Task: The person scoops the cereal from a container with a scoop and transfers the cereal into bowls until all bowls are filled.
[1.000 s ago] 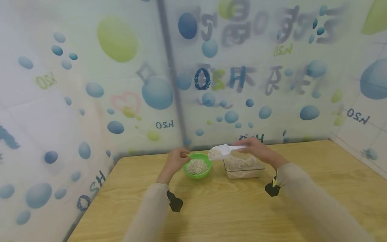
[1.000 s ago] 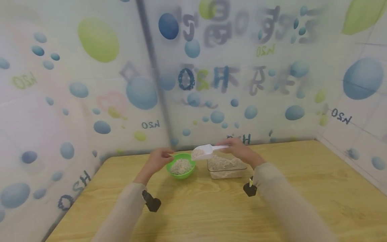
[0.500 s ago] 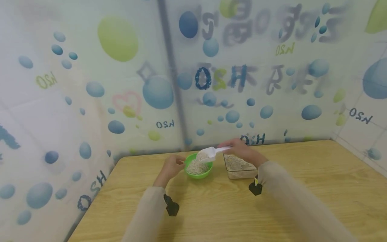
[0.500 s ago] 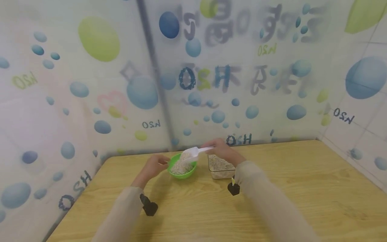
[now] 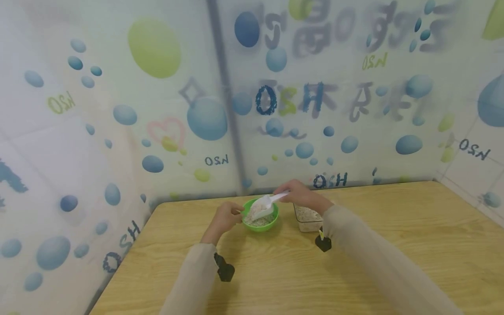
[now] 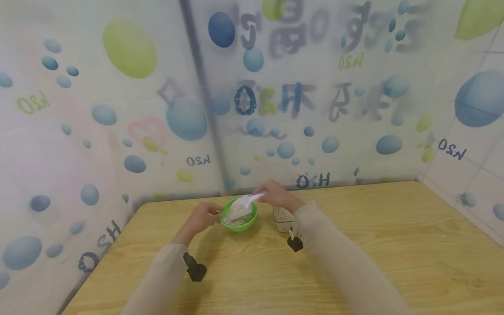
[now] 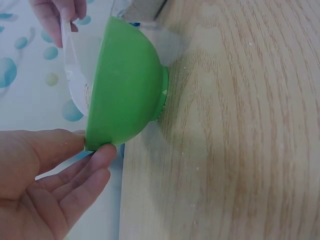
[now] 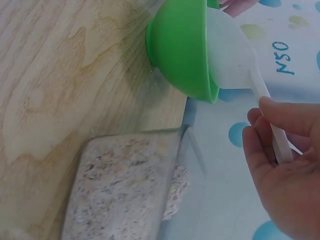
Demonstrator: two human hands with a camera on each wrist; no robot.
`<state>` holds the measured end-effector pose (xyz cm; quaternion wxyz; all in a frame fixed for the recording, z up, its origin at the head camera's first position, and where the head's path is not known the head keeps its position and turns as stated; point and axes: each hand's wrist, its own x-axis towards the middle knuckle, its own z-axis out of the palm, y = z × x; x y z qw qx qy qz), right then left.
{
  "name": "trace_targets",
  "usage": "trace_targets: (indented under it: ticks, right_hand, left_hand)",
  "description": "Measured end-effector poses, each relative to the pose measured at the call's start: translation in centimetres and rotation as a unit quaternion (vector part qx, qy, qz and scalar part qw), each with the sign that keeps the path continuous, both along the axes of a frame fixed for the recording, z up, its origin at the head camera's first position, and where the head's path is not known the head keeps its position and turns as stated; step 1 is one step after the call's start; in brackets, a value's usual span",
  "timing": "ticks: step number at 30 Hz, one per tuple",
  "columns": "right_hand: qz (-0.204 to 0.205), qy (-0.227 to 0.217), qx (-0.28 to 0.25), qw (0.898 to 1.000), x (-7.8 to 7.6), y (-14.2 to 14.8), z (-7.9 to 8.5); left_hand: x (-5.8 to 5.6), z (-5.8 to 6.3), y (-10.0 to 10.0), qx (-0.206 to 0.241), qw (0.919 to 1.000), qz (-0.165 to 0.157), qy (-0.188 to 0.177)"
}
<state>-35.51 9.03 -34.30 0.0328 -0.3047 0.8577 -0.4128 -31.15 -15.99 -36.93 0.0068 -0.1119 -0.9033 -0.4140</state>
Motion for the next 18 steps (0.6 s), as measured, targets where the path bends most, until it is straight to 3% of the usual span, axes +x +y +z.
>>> trace_targets:
  ticks: [7, 18]
  right_hand:
    - [0.002, 0.017, 0.035, 0.999, -0.2, -1.3, 1.0]
    - [-0.048, 0.037, 0.057, 0.997, 0.2, -1.8, 1.2]
  left_hand:
    - [-0.2, 0.0, 0.0, -0.013, 0.9999, -0.001, 0.000]
    - [-0.1, 0.0, 0.0, -0.005, 0.9999, 0.004, -0.012]
